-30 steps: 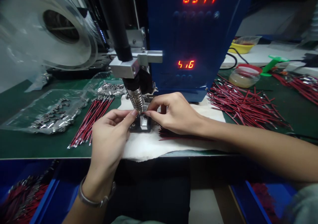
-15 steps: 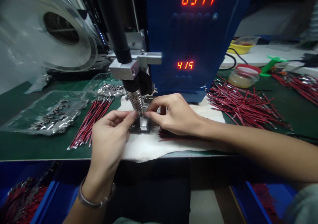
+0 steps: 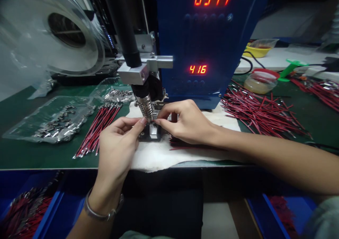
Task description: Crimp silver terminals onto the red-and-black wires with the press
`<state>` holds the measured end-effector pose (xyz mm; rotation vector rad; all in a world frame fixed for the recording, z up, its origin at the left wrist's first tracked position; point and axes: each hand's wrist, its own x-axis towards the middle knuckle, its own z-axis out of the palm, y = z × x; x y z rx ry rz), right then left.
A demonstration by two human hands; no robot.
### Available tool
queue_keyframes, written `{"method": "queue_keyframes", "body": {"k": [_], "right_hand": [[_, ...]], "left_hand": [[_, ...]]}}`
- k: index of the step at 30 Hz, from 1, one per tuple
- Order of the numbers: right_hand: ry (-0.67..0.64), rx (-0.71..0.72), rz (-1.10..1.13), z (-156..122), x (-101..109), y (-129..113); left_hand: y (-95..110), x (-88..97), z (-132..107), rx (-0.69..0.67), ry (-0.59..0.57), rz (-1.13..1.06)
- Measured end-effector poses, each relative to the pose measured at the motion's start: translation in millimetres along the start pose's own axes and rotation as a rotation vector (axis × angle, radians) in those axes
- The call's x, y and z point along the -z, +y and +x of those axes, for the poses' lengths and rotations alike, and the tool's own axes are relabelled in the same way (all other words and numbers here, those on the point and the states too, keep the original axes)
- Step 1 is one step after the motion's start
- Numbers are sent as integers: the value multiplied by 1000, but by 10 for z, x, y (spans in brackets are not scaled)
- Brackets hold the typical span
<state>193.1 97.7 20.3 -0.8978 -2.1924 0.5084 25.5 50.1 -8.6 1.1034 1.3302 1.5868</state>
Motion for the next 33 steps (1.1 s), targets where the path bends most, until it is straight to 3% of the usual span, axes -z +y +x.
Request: {"method": "queue_keyframes", "body": {"k": [16,28,33], "right_hand": [[0,26,-26,-3,13,-17],[63,314,-248,-49,-10,77],[46,372,-317,-62,6,100]], "left_hand": [[31,5,8,15,-5,4],[42,24,-8,13,-27,-11],[25,32,-2,5,-28,-17]]}}
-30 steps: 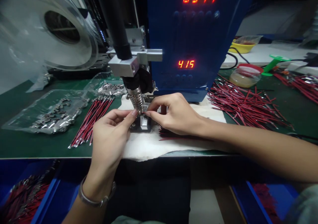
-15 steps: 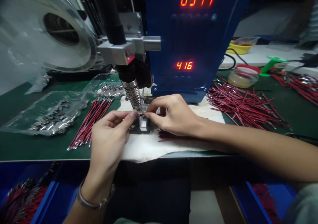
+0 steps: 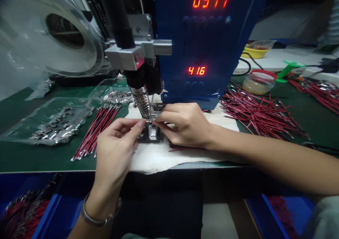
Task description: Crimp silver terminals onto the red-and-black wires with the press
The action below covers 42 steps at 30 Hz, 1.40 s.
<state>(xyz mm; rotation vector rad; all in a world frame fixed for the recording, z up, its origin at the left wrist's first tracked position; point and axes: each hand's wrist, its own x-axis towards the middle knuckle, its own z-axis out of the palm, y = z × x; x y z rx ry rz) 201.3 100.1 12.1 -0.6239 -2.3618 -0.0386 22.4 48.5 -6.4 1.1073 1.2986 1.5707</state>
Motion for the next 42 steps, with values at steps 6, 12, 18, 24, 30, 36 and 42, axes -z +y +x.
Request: {"method": "queue_keyframes", "body": {"k": [6,12,18,24,30,36,42], "right_hand": [[33,93,-97,13,9,11],[27,135,-200,-4,12,51],[6,130,-128,17,51,37],[-58,-10,52,78,101,-12],[-83,-73,174,100,92,-6],[-111,-89,236,107,104,-2],[-121,-104,243,102,110,7]], "left_hand": [[-6,3,-4,-10,6,-9],[-2,-1,-8,-11,16,-3],[3,-6,-6,4,22,7],[16,9,-27,-18,10,89],[18,12,-56,-57,3,163],[31,-5,-53,-73,28,192],[49,21,-60,-94,41,287]]}}
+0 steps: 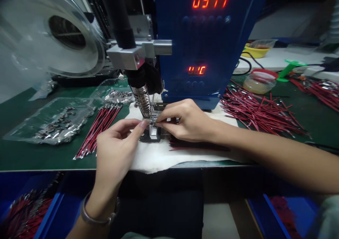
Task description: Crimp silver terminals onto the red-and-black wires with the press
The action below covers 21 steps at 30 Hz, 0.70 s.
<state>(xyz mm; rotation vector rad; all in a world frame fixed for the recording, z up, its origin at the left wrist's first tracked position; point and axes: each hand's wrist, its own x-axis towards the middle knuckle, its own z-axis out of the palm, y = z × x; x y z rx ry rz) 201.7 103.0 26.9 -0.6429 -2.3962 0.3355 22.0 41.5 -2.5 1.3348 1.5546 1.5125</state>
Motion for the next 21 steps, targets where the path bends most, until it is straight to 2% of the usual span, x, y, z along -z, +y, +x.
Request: {"method": "queue_keyframes", "body": {"k": [21], "right_hand": [[-10,21,-20,5,17,-5]], "left_hand": [[6,26,-29,-13,-36,2]]}}
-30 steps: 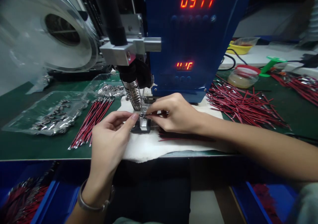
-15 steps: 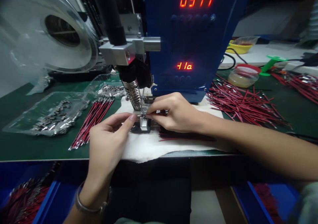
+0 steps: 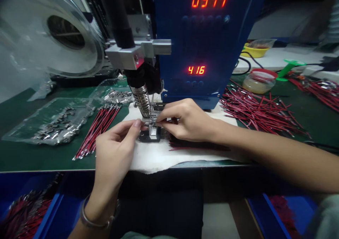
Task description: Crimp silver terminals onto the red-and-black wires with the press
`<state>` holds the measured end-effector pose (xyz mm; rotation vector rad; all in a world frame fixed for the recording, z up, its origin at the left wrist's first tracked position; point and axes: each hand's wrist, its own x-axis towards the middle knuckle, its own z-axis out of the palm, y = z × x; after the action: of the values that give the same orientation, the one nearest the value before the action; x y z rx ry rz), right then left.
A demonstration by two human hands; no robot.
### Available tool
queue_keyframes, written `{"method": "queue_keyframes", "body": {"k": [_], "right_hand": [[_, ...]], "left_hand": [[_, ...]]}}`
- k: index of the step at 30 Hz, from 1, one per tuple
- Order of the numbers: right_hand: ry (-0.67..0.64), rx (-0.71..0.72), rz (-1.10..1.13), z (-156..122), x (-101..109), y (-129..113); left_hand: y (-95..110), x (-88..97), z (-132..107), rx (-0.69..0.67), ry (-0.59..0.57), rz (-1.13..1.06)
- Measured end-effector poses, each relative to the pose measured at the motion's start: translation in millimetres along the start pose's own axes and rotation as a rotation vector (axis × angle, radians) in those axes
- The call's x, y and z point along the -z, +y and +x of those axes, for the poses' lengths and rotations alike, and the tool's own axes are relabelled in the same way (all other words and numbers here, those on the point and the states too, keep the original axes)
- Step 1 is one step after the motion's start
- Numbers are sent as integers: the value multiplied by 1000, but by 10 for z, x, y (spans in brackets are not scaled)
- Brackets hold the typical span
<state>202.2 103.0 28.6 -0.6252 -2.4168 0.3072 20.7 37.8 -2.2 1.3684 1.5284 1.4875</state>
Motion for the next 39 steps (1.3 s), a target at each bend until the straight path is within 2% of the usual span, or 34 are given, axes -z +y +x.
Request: {"method": "queue_keyframes", "body": {"k": [39], "right_hand": [[-11,-17,-38,-3,0,-14]], "left_hand": [[-5,-13,-4,-20,5,18]]}}
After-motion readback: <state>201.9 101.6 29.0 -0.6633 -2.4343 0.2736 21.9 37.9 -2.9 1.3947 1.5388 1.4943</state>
